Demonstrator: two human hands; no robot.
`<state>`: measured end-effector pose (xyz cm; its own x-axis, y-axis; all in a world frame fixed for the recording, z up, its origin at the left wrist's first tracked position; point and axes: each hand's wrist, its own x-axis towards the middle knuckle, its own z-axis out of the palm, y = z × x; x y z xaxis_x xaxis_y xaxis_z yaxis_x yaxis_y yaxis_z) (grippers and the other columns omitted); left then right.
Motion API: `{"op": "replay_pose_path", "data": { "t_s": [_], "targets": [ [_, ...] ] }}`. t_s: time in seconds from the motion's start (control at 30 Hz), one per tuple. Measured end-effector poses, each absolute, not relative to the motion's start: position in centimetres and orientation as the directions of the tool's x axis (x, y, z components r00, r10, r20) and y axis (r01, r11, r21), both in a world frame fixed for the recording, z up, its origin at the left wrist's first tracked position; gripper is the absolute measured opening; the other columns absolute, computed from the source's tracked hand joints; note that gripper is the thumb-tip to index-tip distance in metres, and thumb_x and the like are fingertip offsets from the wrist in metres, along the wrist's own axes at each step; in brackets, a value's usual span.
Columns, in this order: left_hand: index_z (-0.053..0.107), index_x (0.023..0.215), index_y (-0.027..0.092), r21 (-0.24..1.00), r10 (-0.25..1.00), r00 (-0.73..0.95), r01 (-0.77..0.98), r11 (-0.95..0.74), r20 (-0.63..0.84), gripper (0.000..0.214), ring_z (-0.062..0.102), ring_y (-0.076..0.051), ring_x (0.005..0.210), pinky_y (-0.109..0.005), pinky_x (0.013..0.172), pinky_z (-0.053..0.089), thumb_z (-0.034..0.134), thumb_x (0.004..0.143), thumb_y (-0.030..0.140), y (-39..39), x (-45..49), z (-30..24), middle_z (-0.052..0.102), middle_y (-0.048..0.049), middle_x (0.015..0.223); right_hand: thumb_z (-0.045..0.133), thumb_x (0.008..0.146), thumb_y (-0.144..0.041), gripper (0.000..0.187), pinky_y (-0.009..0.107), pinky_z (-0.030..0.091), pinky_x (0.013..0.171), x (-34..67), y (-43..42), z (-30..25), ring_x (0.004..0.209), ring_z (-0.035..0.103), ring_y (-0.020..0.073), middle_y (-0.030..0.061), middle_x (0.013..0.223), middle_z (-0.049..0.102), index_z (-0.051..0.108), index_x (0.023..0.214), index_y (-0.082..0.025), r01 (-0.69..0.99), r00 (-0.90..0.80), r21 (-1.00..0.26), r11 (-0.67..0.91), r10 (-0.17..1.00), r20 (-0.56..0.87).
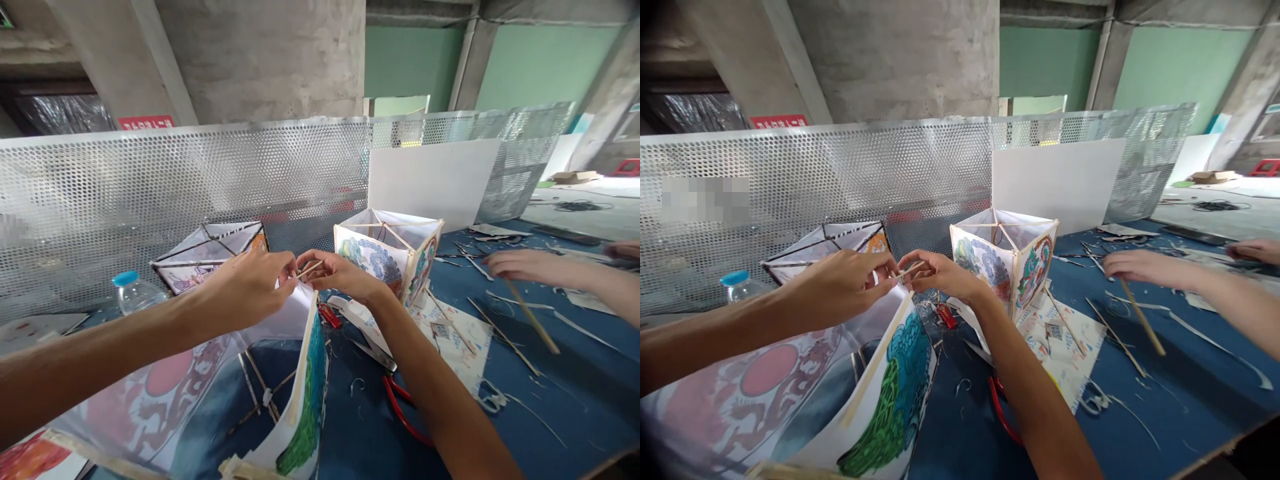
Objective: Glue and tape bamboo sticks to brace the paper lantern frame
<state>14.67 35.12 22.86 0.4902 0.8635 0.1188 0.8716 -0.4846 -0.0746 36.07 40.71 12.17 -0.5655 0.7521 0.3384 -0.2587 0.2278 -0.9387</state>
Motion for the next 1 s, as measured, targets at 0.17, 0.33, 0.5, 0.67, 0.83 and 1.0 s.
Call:
{"op": "replay_pose_path", "data": {
  "t_s": [0.17,0.33,0.5,0.67,0.83,1.0],
  "targets": [
    [0.073,0.105,0.027,-0.097,0.872,0.473,0.881,-0.463,0.131,0.035,0.073,-0.027,0.079,-0.039,0.069,0.038,0.046,0.104,0.048,35.0,14.8,22.9,0.083,-0.0076,0.095,0.099,0.078,-0.03,0.049,0.027,0.051,0.076,36.0,40.7,12.1,0.081,0.067,0.016,-0.0034,0.087,0.074,0.068,0.116,-0.023,-0.269,-0.557,-0.941,0.205,0.765,0.325],
    [0.071,0.104,0.026,-0.136,0.873,0.469,0.881,-0.453,0.136,0.03,0.071,-0.028,0.075,-0.039,0.067,0.035,0.046,0.103,0.044,34.9,14.9,22.8,0.081,-0.0083,0.088,0.101,0.074,-0.032,0.051,0.027,0.052,0.076,35.8,40.7,12.1,0.078,0.065,0.0153,-0.0048,0.084,0.073,0.066,0.109,-0.024,-0.285,-0.536,-0.936,0.207,0.775,0.335],
    [0.067,0.1,0.028,-0.129,0.875,0.461,0.886,-0.446,0.145,0.026,0.071,-0.027,0.073,-0.039,0.066,0.035,0.046,0.101,0.042,34.7,14.9,22.8,0.079,-0.0065,0.085,0.099,0.074,-0.029,0.042,0.028,0.054,0.078,36.0,40.9,12.0,0.077,0.066,0.0146,-0.0052,0.082,0.072,0.066,0.099,-0.023,-0.292,-0.52,-0.926,0.238,0.774,0.362],
    [0.066,0.098,0.028,-0.135,0.869,0.471,0.881,-0.454,0.153,0.027,0.069,-0.028,0.072,-0.04,0.066,0.033,0.044,0.101,0.043,34.7,14.7,22.7,0.078,-0.0057,0.082,0.094,0.085,-0.023,0.028,0.031,0.057,0.077,36.1,41.4,11.5,0.076,0.067,0.0156,-0.0036,0.084,0.072,0.07,0.099,-0.019,-0.294,-0.529,-0.916,0.274,0.751,0.395],
    [0.064,0.098,0.028,-0.145,0.864,0.477,0.877,-0.458,0.161,0.024,0.068,-0.028,0.074,-0.04,0.067,0.032,0.044,0.099,0.04,34.7,14.9,22.5,0.078,-0.0058,0.083,0.092,0.092,-0.025,0.022,0.031,0.059,0.077,36.3,41.7,11.1,0.078,0.069,0.016,-0.0029,0.085,0.072,0.072,0.097,-0.017,-0.296,-0.528,-0.911,0.287,0.745,0.407],
    [0.066,0.1,0.028,-0.156,0.867,0.477,0.876,-0.456,0.143,0.028,0.068,-0.029,0.077,-0.04,0.069,0.033,0.041,0.101,0.043,34.6,15.2,22.7,0.08,-0.0064,0.087,0.089,0.098,-0.025,0.02,0.032,0.062,0.079,36.6,41.9,10.9,0.081,0.072,0.0165,-0.0019,0.089,0.073,0.071,0.096,-0.016,-0.293,-0.528,-0.914,0.281,0.749,0.399]
  ]
}}
